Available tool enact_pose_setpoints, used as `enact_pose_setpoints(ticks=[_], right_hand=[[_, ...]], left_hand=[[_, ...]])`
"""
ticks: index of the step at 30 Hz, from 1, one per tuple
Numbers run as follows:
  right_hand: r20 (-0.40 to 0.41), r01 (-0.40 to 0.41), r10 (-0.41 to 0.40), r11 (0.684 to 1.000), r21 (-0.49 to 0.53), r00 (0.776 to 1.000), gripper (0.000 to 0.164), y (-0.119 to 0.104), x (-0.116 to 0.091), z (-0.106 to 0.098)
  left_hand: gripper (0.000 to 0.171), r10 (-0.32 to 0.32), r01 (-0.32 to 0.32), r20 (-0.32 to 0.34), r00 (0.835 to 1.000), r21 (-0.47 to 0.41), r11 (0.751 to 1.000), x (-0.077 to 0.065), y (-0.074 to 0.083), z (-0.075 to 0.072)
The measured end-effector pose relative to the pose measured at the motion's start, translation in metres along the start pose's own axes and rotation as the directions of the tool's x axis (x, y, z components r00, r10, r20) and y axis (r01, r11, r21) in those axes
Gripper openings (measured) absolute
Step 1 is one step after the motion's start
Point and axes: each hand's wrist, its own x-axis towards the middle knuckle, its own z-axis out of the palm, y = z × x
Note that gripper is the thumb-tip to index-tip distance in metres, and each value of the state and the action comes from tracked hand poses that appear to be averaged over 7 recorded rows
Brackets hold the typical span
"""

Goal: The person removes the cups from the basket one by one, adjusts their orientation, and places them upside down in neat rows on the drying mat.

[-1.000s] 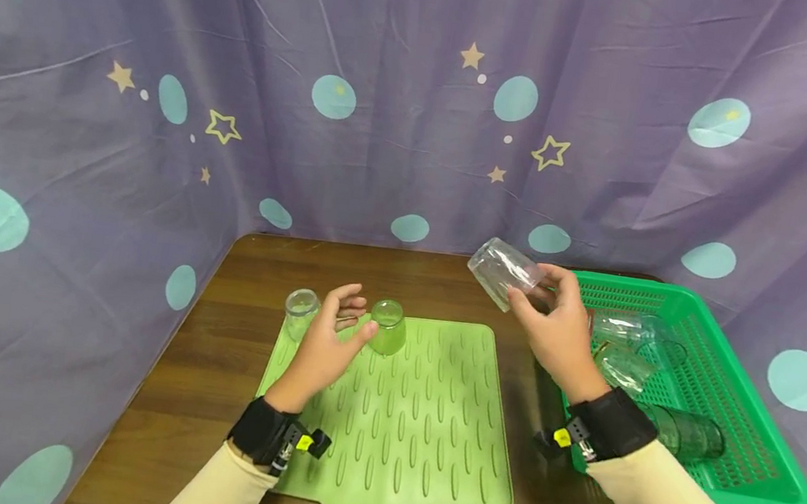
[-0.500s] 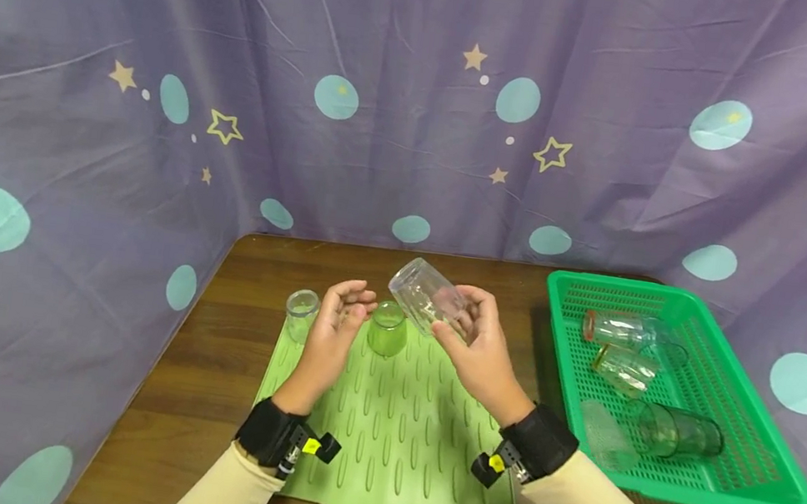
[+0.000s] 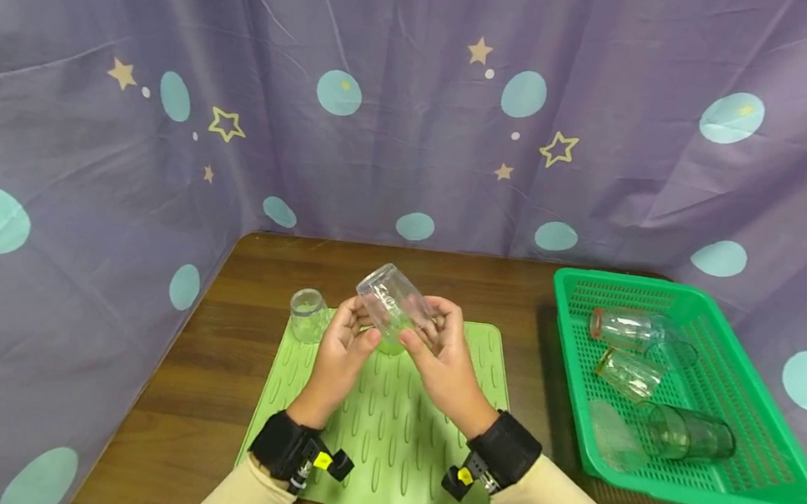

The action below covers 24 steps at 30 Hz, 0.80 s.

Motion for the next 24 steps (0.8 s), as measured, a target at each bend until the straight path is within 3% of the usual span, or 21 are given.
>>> enact_pose_setpoints(ticks=[2,5,9,14,17,20,24], right_hand=[[0.014,-0.008,0.009,1.0,-0.016,1.0,0.053,0.003,-0.001,0.002],[0.037,-0.032,0.037,0.991,-0.132,0.999,0.051,0.006,-0.003,0.003],[0.034,-0.031,0.045,0.945,-0.327,0.998,0.05,-0.001,0.001,-0.004],[0.004,0.008,-0.006,0.886,-0.463,1.0,0.054,-0.018,0.014,-0.015],[0.006,-0.008,0.013,0.848,-0.53,1.0,0.057,-0.023,0.018,-0.019],[0.008,-0.054,0.069,0.846,-0.531,0.998,0.053,-0.022,0.02,-0.021],[-0.013,-0.113,0.124,0.85,-0.514,0.992,0.044,-0.015,0.02,-0.025]], left_hand=[[0.082,-0.003,0.003,-0.016,1.0,-0.02,1.0,0.001,0.0,-0.001],[0.079,-0.021,0.02,-0.026,0.999,-0.053,0.998,0.001,0.0,-0.005],[0.067,-0.05,0.048,-0.024,0.998,-0.054,0.997,-0.001,0.001,-0.01],[0.058,-0.08,0.081,-0.013,0.997,0.122,0.989,-0.005,-0.001,-0.008],[0.059,-0.073,0.073,-0.013,0.997,0.288,0.955,-0.009,-0.003,-0.006],[0.061,-0.05,0.054,-0.02,0.999,0.41,0.91,-0.012,-0.005,-0.005],[0.061,-0.04,0.039,-0.008,0.999,0.494,0.869,-0.014,-0.011,-0.005]])
